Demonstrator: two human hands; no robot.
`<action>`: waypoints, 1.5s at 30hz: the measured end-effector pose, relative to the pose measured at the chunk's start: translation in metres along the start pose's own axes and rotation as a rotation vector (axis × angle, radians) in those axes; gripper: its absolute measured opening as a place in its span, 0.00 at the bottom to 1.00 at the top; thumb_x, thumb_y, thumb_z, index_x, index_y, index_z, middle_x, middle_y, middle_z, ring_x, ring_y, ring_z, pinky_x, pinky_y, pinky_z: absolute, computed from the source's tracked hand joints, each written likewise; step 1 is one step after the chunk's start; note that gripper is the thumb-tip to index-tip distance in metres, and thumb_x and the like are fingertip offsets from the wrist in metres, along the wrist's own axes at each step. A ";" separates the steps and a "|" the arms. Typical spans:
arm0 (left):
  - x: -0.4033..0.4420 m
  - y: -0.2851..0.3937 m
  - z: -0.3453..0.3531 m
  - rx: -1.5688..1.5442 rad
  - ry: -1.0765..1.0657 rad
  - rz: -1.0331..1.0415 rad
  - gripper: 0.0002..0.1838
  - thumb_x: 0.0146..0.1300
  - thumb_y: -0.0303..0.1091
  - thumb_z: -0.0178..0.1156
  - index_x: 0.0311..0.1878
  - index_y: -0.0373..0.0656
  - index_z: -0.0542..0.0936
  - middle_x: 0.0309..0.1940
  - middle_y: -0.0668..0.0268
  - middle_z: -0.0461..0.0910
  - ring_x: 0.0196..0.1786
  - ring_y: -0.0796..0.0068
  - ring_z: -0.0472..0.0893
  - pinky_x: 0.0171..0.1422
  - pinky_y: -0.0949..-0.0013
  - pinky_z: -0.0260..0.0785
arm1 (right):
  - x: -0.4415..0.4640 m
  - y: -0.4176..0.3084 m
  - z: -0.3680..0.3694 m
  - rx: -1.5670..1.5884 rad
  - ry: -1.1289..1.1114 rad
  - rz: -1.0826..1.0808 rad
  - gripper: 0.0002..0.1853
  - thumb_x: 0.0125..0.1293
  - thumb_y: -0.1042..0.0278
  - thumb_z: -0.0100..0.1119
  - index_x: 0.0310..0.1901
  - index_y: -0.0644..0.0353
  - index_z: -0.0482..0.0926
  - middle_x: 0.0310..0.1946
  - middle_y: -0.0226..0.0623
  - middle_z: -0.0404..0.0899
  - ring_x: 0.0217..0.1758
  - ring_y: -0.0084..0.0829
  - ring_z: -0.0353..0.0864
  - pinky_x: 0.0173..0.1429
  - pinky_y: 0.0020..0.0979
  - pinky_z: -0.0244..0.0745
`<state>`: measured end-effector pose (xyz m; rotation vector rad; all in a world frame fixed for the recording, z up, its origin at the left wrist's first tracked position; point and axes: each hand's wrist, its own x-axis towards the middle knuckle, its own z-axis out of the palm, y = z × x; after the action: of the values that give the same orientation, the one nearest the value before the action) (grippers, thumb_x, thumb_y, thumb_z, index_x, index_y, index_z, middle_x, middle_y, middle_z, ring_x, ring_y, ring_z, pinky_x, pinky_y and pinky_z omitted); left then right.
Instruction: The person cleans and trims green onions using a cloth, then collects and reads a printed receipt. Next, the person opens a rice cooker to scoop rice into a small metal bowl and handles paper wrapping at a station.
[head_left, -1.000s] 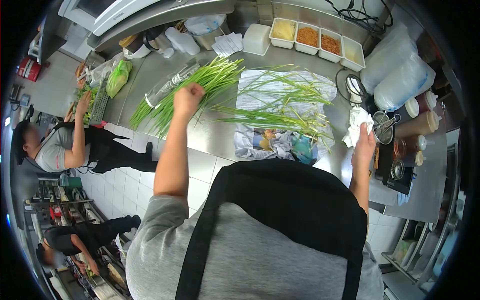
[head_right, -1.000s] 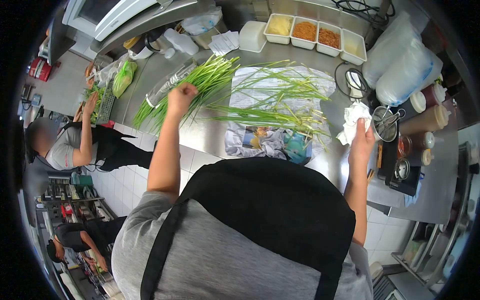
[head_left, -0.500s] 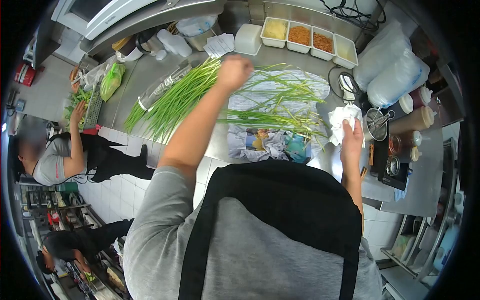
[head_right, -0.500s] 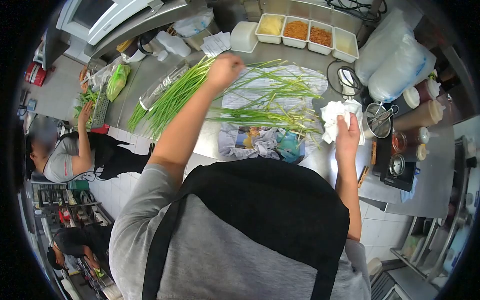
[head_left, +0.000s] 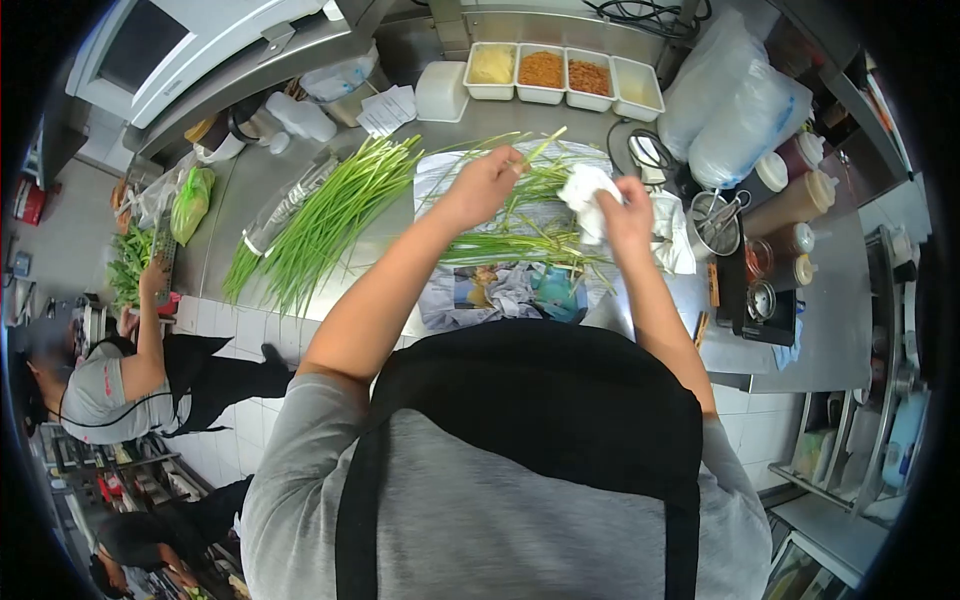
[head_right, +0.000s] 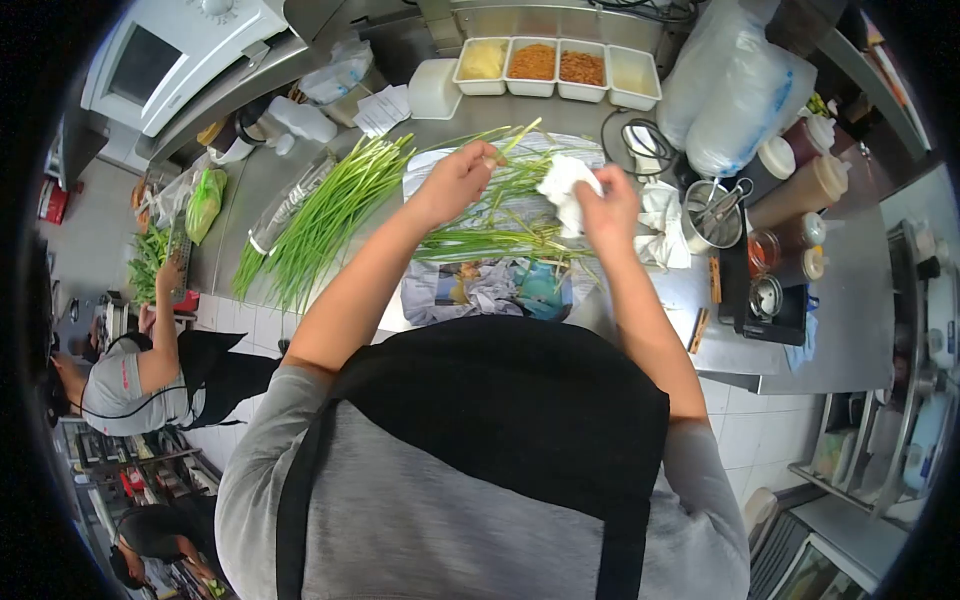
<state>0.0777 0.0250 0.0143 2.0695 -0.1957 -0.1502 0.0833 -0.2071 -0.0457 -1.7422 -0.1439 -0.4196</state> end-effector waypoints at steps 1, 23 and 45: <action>-0.006 0.005 0.010 0.111 0.062 0.073 0.10 0.68 0.36 0.49 0.40 0.40 0.75 0.25 0.69 0.75 0.28 0.81 0.71 0.34 0.73 0.65 | 0.002 -0.002 0.013 0.076 -0.023 0.052 0.07 0.51 0.72 0.62 0.29 0.61 0.72 0.24 0.29 0.73 0.27 0.18 0.69 0.32 0.22 0.65; -0.056 0.017 0.054 0.273 0.231 0.115 0.07 0.63 0.36 0.53 0.37 0.43 0.74 0.20 0.53 0.75 0.27 0.48 0.76 0.31 0.53 0.65 | 0.003 -0.006 -0.020 0.945 -0.033 0.635 0.07 0.63 0.73 0.55 0.43 0.61 0.74 0.36 0.35 0.78 0.33 0.27 0.77 0.33 0.26 0.75; -0.083 0.010 -0.092 0.491 0.455 -0.022 0.09 0.64 0.39 0.51 0.40 0.47 0.77 0.27 0.52 0.79 0.34 0.49 0.79 0.39 0.54 0.69 | 0.006 0.015 -0.069 1.078 0.032 0.595 0.14 0.61 0.78 0.58 0.48 0.66 0.71 0.43 0.38 0.77 0.41 0.28 0.79 0.42 0.25 0.76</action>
<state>0.0135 0.1160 0.0695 2.5271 0.0818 0.3922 0.0801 -0.2775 -0.0461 -0.6505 0.1584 0.0917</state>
